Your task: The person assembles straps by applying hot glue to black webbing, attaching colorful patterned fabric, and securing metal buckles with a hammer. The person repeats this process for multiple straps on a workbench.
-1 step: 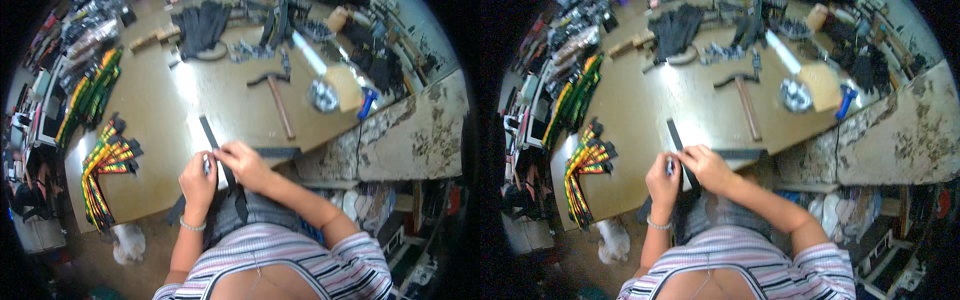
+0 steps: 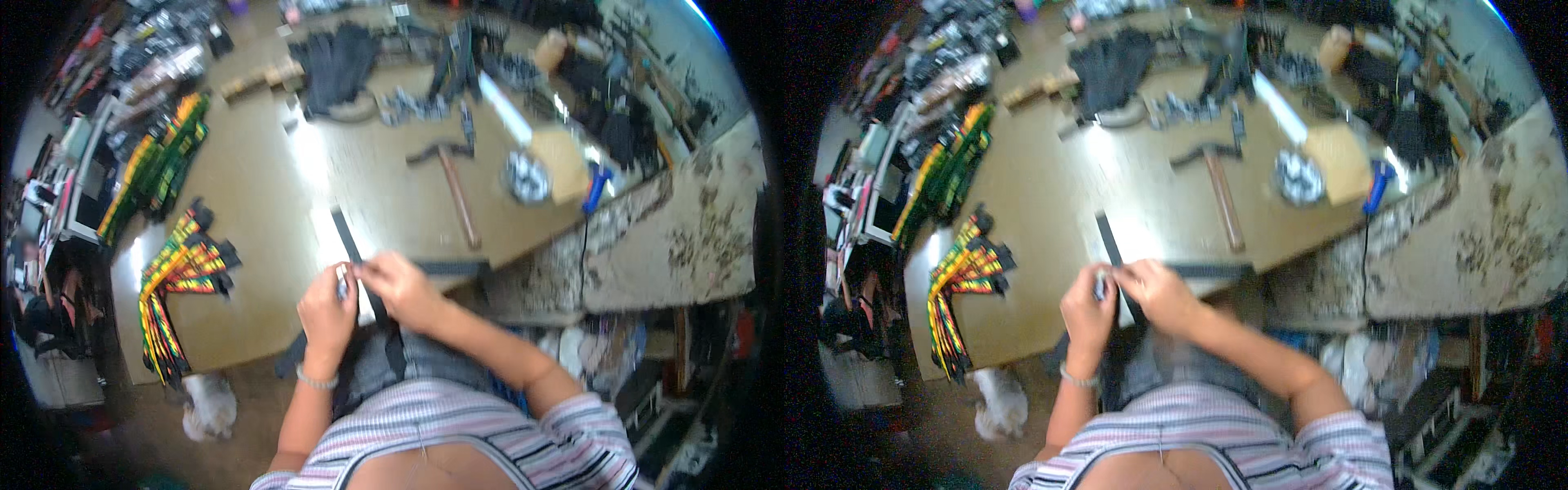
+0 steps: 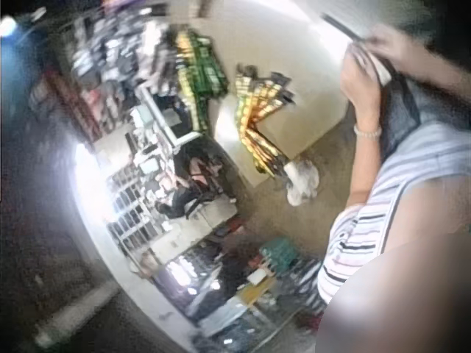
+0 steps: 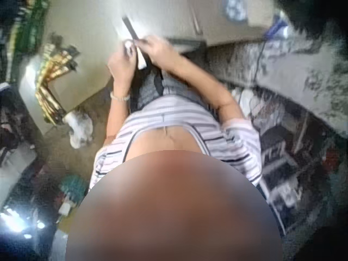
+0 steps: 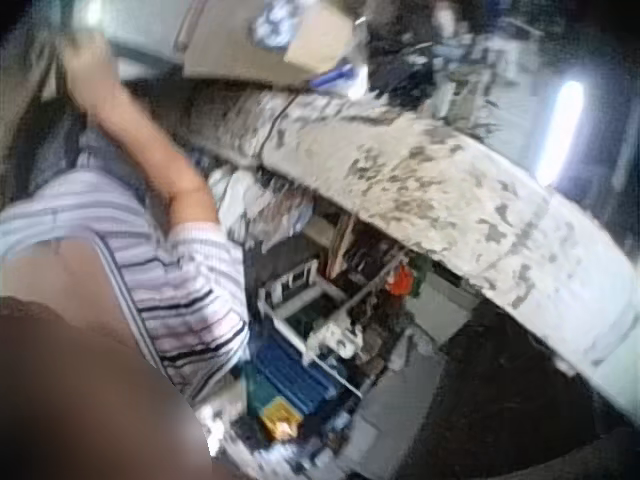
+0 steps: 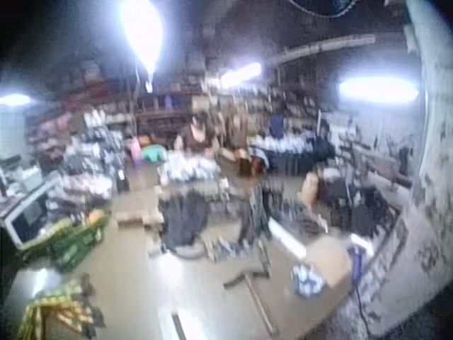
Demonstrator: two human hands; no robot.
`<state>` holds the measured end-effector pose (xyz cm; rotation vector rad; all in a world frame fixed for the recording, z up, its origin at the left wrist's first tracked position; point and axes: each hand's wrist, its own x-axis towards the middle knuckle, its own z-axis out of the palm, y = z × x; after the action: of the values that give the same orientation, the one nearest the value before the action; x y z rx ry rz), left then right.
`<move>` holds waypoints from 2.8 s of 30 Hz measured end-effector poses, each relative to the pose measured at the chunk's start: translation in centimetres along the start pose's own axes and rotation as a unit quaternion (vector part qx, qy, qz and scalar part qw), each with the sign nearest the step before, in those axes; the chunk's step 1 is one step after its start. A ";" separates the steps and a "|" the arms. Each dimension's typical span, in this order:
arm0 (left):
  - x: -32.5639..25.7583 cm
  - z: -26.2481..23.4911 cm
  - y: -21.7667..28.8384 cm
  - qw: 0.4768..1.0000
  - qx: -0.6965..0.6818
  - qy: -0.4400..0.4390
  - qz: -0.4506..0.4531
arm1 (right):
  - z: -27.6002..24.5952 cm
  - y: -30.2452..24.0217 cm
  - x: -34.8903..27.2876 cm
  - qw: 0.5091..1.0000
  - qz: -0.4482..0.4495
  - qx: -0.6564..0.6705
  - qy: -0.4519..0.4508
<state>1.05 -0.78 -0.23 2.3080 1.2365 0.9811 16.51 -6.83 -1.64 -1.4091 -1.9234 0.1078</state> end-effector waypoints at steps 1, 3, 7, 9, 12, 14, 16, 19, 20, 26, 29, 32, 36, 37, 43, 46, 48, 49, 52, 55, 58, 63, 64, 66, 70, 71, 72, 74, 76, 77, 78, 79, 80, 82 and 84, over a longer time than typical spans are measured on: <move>0.0 -0.2 0.2 0.999 0.014 -0.032 -0.035 | -0.4 -0.4 -0.1 0.998 -0.037 -0.043 0.012; -0.1 -0.5 0.2 0.999 -0.013 -0.026 0.023 | -0.6 -0.9 -0.4 0.998 0.009 -0.016 -0.063; -0.7 -0.9 0.2 0.996 0.045 -0.070 0.026 | -0.7 -1.0 -0.5 0.998 0.014 -0.031 -0.061; -0.8 -0.9 0.3 0.995 0.057 -0.073 0.024 | -1.2 -1.1 -0.4 0.998 0.004 -0.004 -0.060; -0.7 -0.6 0.1 0.996 0.046 -0.069 0.034 | -2.2 -1.2 -0.2 0.996 0.005 0.019 -0.091; -0.7 -0.4 0.0 0.997 0.031 -0.053 0.039 | -3.0 -1.2 -0.1 0.991 0.021 0.056 -0.118; -0.9 -0.3 0.0 0.996 0.050 -0.062 0.040 | -3.6 -1.3 -0.2 0.981 -0.001 0.049 -0.187; -1.1 0.0 0.0 0.994 0.089 -0.051 0.044 | -3.9 -1.9 -1.1 0.962 -0.017 0.061 -0.265; -1.1 0.0 0.0 0.993 0.095 -0.047 0.046 | -4.0 -2.3 -1.6 0.970 -0.034 0.044 -0.238; -1.1 -0.4 0.2 0.999 0.013 -0.033 0.036 | -6.1 -5.6 -3.9 0.966 0.002 0.112 -0.233; -1.0 -0.8 -0.1 0.996 -0.002 -0.052 0.069 | -7.5 -5.1 -2.6 0.957 0.134 0.222 -0.132; -1.2 -0.9 -0.4 0.992 0.036 -0.063 0.104 | -7.0 -2.7 -0.4 0.980 0.137 0.147 0.001; -1.5 -0.7 -0.3 0.992 0.059 -0.056 0.097 | -3.4 -0.6 0.6 0.981 0.112 0.157 -0.002; -1.5 -0.6 -0.2 0.992 0.060 -0.057 0.091 | -2.4 -0.5 0.5 0.994 0.063 0.091 0.009; -2.0 0.3 -0.5 0.993 0.058 -0.073 0.069 | -0.7 -0.8 -0.4 0.999 0.004 0.007 0.040; -1.8 0.1 -0.9 0.992 0.033 -0.097 0.079 | -1.4 -1.0 -0.2 0.998 0.053 0.025 -0.025; -1.6 -0.1 -1.0 0.987 0.043 -0.137 0.064 | -1.3 -1.0 -0.5 0.999 0.028 0.023 -0.024; -1.5 -0.2 -0.9 0.987 0.036 -0.142 0.069 | -1.2 -0.8 -0.9 0.999 0.028 0.040 -0.015; -0.7 -0.6 -0.6 0.979 0.056 -0.194 0.038 | -0.2 -0.1 -2.3 0.993 0.054 0.103 0.030; 0.5 -1.4 -0.5 0.990 -0.079 -0.118 0.008 | -0.2 1.4 -2.6 0.998 -0.009 0.046 -0.046; 1.4 -2.5 -0.3 0.974 -0.104 -0.199 -0.022 | -1.4 2.4 -1.5 0.977 -0.070 0.024 -0.201; 2.7 -3.7 0.3 0.971 -0.107 -0.212 -0.025 | -1.8 0.1 0.4 0.982 0.113 0.129 -0.076; 2.8 -3.6 0.6 0.968 -0.100 -0.226 -0.038 | -2.2 0.3 0.3 0.995 0.021 0.076 -0.055; 3.2 -3.3 0.6 0.965 -0.067 -0.246 -0.060 | -1.8 0.0 0.4 0.997 0.029 0.059 -0.039; 4.3 -2.4 0.1 0.977 -0.043 -0.207 -0.032 | -1.6 0.9 1.7 0.990 0.066 0.106 -0.059; 4.6 -2.0 -0.1 0.975 -0.034 -0.218 -0.025 | -1.8 1.3 2.3 0.985 0.078 0.133 -0.075; 4.8 -1.8 -0.2 0.973 -0.023 -0.228 -0.018 | -1.9 1.5 2.7 0.982 0.097 0.144 -0.070; 5.2 -1.3 -0.3 0.967 -0.013 -0.247 -0.057 | -2.0 1.8 3.5 0.977 0.122 0.165 -0.059; 5.5 -1.0 -0.2 0.976 -0.031 -0.209 -0.043 | -2.0 1.7 3.9 0.978 0.135 0.155 -0.041; 5.6 -0.8 -0.2 0.981 -0.039 -0.187 -0.036 | -1.9 1.5 4.0 0.979 0.137 0.149 -0.032; 5.7 -0.9 -0.2 0.978 -0.053 -0.199 -0.040 | -1.9 1.3 4.0 0.974 0.159 0.153 -0.042; 5.7 -0.9 0.0 0.973 -0.069 -0.214 -0.046 | -1.9 1.1 4.0 0.974 0.152 0.171 -0.003; 5.6 -1.1 0.1 0.968 -0.081 -0.233 -0.052 | -1.9 0.9 4.0 0.970 0.148 0.192 0.037; 5.4 -1.4 0.7 0.973 -0.173 -0.153 -0.016 | -2.1 0.6 4.1 0.962 0.125 0.207 0.126; 5.2 -1.5 1.2 0.965 -0.236 -0.114 -0.013 | -2.5 0.6 4.2 0.960 0.083 0.208 0.169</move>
<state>2.65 2.81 3.64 1.9576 0.8304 0.8594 17.96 -3.88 1.99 -1.2089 -1.4033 0.3114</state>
